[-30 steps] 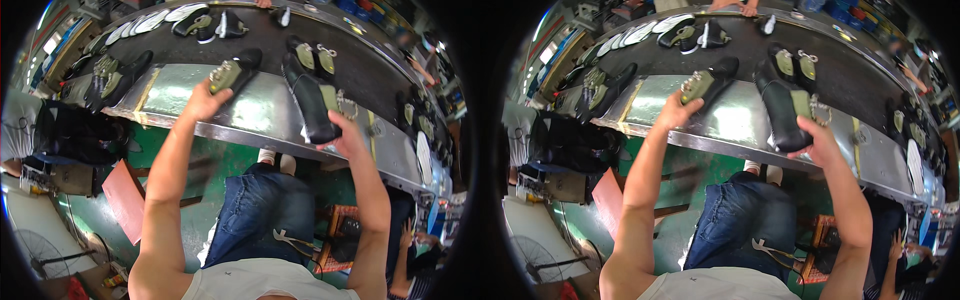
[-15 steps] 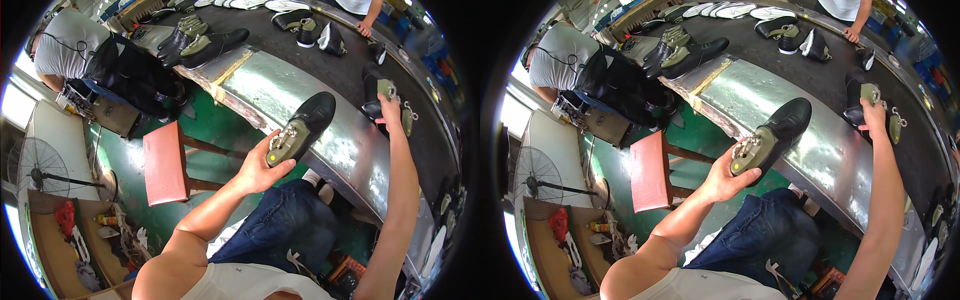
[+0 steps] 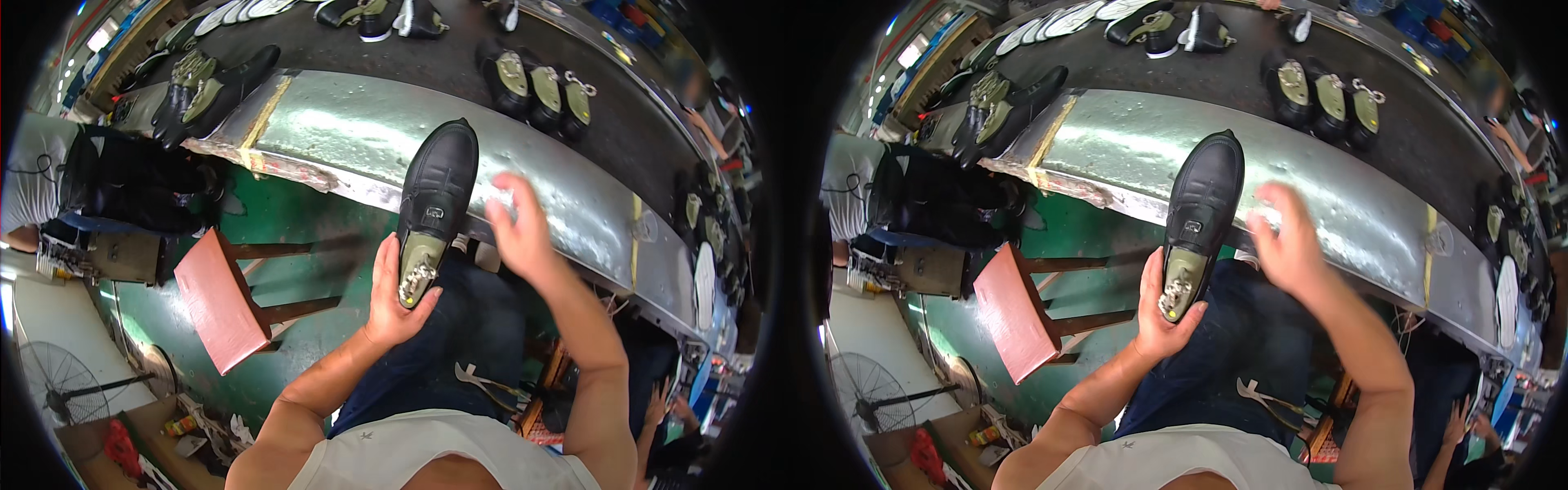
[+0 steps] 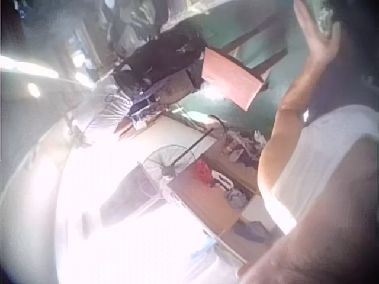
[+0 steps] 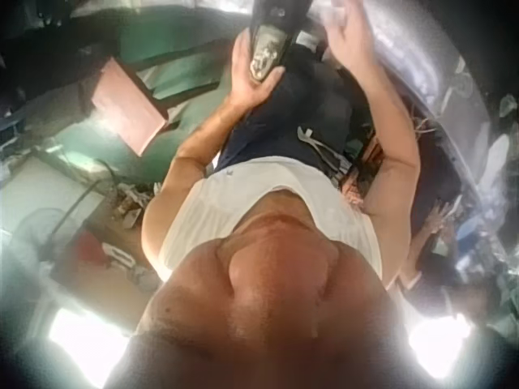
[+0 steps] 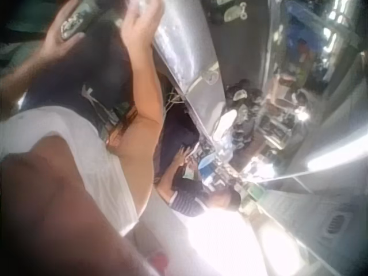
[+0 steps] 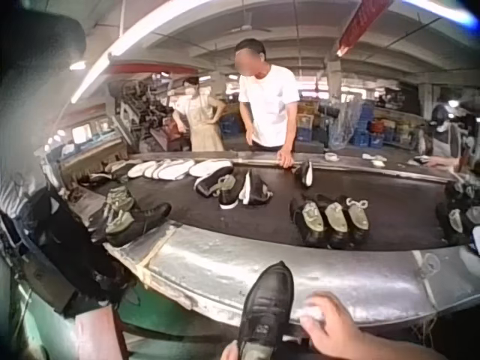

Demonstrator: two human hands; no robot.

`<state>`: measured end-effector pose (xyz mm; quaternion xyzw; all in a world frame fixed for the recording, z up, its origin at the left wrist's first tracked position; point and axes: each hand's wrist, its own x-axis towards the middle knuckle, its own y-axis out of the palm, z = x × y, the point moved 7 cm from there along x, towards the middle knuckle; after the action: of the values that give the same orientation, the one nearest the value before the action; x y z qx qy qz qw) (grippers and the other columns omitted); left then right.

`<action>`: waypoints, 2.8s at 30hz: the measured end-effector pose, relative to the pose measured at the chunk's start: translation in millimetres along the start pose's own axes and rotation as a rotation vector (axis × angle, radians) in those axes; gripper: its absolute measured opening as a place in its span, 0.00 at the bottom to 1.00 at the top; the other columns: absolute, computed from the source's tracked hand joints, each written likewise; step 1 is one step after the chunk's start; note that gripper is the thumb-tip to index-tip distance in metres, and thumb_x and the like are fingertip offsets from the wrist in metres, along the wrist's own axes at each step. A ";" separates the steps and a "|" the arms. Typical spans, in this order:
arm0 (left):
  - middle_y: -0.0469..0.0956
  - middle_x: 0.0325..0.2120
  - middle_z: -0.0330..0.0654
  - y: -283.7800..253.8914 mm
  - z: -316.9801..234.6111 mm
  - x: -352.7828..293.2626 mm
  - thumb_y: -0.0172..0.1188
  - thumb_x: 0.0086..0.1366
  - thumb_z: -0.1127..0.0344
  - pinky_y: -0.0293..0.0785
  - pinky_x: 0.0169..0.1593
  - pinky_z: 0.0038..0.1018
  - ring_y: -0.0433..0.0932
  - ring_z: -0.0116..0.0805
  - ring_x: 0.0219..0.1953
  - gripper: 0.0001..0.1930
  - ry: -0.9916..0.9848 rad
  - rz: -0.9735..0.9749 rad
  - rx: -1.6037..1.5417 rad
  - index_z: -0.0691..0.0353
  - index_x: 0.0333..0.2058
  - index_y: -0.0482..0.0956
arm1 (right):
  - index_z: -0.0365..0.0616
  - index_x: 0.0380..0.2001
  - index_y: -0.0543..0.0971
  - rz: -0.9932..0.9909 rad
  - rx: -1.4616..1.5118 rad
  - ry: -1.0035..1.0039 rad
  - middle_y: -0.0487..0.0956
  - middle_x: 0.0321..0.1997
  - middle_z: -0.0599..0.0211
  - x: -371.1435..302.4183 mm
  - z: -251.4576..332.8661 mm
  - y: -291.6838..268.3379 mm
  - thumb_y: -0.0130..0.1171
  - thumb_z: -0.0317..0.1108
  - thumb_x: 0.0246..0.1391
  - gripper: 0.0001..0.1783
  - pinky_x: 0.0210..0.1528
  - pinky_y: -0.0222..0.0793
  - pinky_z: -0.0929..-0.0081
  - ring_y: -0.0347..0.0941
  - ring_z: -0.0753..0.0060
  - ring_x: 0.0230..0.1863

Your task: The recorder is using pliers to pull and adjust the upper fabric and inner lining around the sole of various shoes on a production line.

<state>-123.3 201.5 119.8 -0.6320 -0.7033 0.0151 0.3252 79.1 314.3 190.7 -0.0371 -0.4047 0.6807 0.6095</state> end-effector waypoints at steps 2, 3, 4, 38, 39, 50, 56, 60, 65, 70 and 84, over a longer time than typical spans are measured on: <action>0.55 0.67 0.67 11.1 -4.6 -11.7 0.73 0.54 0.66 0.56 0.69 0.45 0.57 0.64 0.68 0.53 0.035 0.020 -0.009 0.73 0.70 0.45 | 0.39 0.51 0.73 0.074 0.130 0.038 0.77 0.50 0.50 -51.4 27.2 9.1 0.62 0.32 0.58 0.19 0.53 0.71 0.63 0.75 0.50 0.50; 0.54 0.67 0.67 14.9 -6.3 -15.6 0.74 0.54 0.66 0.56 0.69 0.46 0.56 0.65 0.69 0.54 0.039 0.015 -0.006 0.73 0.70 0.45 | 0.39 0.54 0.71 0.146 0.174 0.110 0.75 0.54 0.50 -75.6 27.6 18.1 0.64 0.34 0.57 0.23 0.52 0.72 0.65 0.75 0.53 0.51; 0.53 0.67 0.67 18.5 -7.3 -17.8 0.74 0.54 0.66 0.56 0.69 0.46 0.55 0.66 0.69 0.55 0.044 0.010 0.000 0.72 0.71 0.45 | 0.39 0.57 0.69 0.134 0.272 0.098 0.72 0.58 0.49 -95.6 28.3 28.6 0.65 0.37 0.58 0.27 0.51 0.72 0.64 0.74 0.56 0.53; 0.77 0.51 0.40 -61.8 -71.4 -19.0 0.61 0.71 0.63 0.70 0.59 0.30 0.75 0.28 0.52 0.23 -0.144 -0.064 -1.218 0.62 0.60 0.67 | 0.31 0.60 0.72 0.543 2.126 0.915 0.82 0.45 0.43 -234.0 56.4 113.2 0.46 0.59 0.64 0.39 0.21 0.74 0.70 0.82 0.50 0.39; 0.77 0.51 0.40 -64.7 -74.1 -22.1 0.61 0.71 0.64 0.70 0.59 0.30 0.75 0.28 0.53 0.23 -0.138 -0.062 -1.217 0.62 0.60 0.67 | 0.31 0.60 0.72 0.544 2.122 0.910 0.82 0.45 0.43 -234.6 61.8 110.4 0.46 0.59 0.64 0.39 0.21 0.74 0.70 0.82 0.50 0.39; 0.70 0.61 0.47 -72.2 -84.7 -55.8 0.51 0.73 0.43 0.66 0.65 0.42 0.71 0.43 0.61 0.32 -0.476 -0.043 -1.462 0.59 0.66 0.61 | 0.36 0.56 0.75 -0.020 0.588 0.347 0.84 0.46 0.60 -161.9 125.5 17.0 0.72 0.48 0.52 0.35 0.47 0.78 0.71 0.82 0.69 0.43; 0.74 0.58 0.54 -45.4 -48.1 -71.1 0.47 0.69 0.31 0.71 0.62 0.53 0.75 0.51 0.58 0.40 -0.799 0.008 -1.764 0.61 0.64 0.66 | 0.40 0.63 0.67 0.084 -0.081 -0.300 0.80 0.51 0.51 -163.0 197.8 24.2 0.81 0.46 0.33 0.54 0.57 0.71 0.59 0.77 0.47 0.53; 0.77 0.53 0.53 -39.3 -32.7 -90.5 0.47 0.69 0.31 0.77 0.56 0.52 0.79 0.50 0.53 0.38 -0.871 -0.029 -1.686 0.60 0.60 0.69 | 0.39 0.53 0.78 -0.013 0.001 -0.320 0.82 0.45 0.54 -172.3 184.2 40.1 0.78 0.43 0.38 0.37 0.53 0.72 0.59 0.78 0.51 0.49; 0.81 0.45 0.47 -28.2 -29.2 -97.5 0.56 0.66 0.34 0.81 0.50 0.47 0.82 0.45 0.46 0.32 -0.934 -0.047 -1.727 0.58 0.52 0.76 | 0.41 0.54 0.78 -0.021 -0.063 -0.339 0.82 0.43 0.55 -178.7 173.1 42.8 0.78 0.42 0.37 0.38 0.52 0.72 0.60 0.78 0.52 0.48; 0.79 0.51 0.50 -11.2 -19.9 -93.9 0.54 0.65 0.31 0.79 0.54 0.52 0.80 0.47 0.52 0.36 -0.907 0.090 -1.803 0.59 0.57 0.74 | 0.40 0.54 0.78 -0.023 -0.074 -0.359 0.83 0.44 0.58 -181.5 173.3 31.4 0.78 0.40 0.36 0.38 0.51 0.72 0.61 0.79 0.55 0.46; 0.74 0.55 0.59 -8.6 -7.7 -77.5 0.45 0.51 0.14 0.78 0.52 0.60 0.80 0.59 0.49 0.60 -0.596 0.555 -1.848 0.66 0.64 0.65 | 0.37 0.56 0.74 0.157 -0.022 -0.423 0.76 0.58 0.54 -238.4 152.2 47.3 0.76 0.34 0.41 0.37 0.61 0.69 0.57 0.71 0.48 0.60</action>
<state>-127.9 127.2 95.7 -0.7482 -0.3201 -0.3031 -0.4959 19.1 35.6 158.8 0.0683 -0.5267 0.7142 0.4558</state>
